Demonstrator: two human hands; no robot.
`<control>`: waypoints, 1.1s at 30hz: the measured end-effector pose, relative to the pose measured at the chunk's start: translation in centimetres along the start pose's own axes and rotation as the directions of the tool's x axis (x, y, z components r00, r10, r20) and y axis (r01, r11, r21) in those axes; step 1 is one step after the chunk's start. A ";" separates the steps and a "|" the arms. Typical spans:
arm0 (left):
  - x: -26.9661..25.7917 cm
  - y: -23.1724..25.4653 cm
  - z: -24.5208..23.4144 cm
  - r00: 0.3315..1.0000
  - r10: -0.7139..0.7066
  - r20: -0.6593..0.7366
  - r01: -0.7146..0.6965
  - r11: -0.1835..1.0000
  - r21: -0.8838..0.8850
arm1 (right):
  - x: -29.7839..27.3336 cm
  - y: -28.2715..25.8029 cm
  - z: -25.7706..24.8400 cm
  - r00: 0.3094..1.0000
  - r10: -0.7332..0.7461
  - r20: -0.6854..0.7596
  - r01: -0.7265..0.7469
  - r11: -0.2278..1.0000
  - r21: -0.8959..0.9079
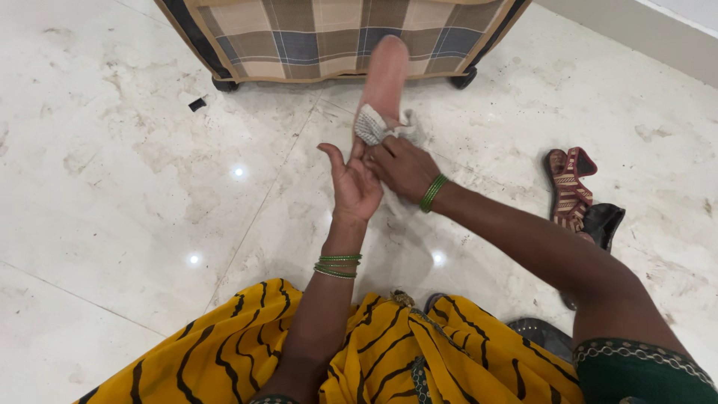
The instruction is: The person cleans a pair of pink sandals using a cloth. They wipe the soles and straps of the sandals, then place them on a shoe rack. The person then picks up another pair of sandals and continues cleaning them.
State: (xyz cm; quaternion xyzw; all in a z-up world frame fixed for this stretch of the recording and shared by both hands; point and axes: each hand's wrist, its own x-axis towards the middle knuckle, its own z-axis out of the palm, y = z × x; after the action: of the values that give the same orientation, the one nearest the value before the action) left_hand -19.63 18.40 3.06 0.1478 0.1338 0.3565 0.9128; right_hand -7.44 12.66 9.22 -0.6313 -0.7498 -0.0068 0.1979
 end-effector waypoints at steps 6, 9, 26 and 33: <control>-0.5 -1.5 3.4 0.985 -0.163 0.049 0.148 0.964 0.219 | 6.5 3.9 -4.4 0.925 0.379 -0.032 -0.378 0.926 0.016; -0.4 -2.0 3.2 0.975 -0.216 0.053 0.199 0.954 0.223 | 8.9 6.2 -4.6 0.959 0.164 -0.233 -0.208 0.962 -0.179; -0.8 -1.9 2.4 0.984 -0.147 0.096 0.148 0.989 -0.003 | 7.6 11.0 -5.9 0.887 0.076 -0.456 -0.168 0.972 -0.165; -0.7 -0.1 3.5 0.997 -0.076 -0.017 0.073 0.983 -0.166 | 3.6 7.8 -5.6 0.906 0.183 -0.381 -0.022 0.920 0.391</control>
State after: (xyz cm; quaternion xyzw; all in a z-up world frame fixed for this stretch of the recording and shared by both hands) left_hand -18.81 17.23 6.37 0.0621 0.1196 0.3337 0.9330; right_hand 1.10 16.22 13.63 -0.6050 -0.6436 0.0158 0.4685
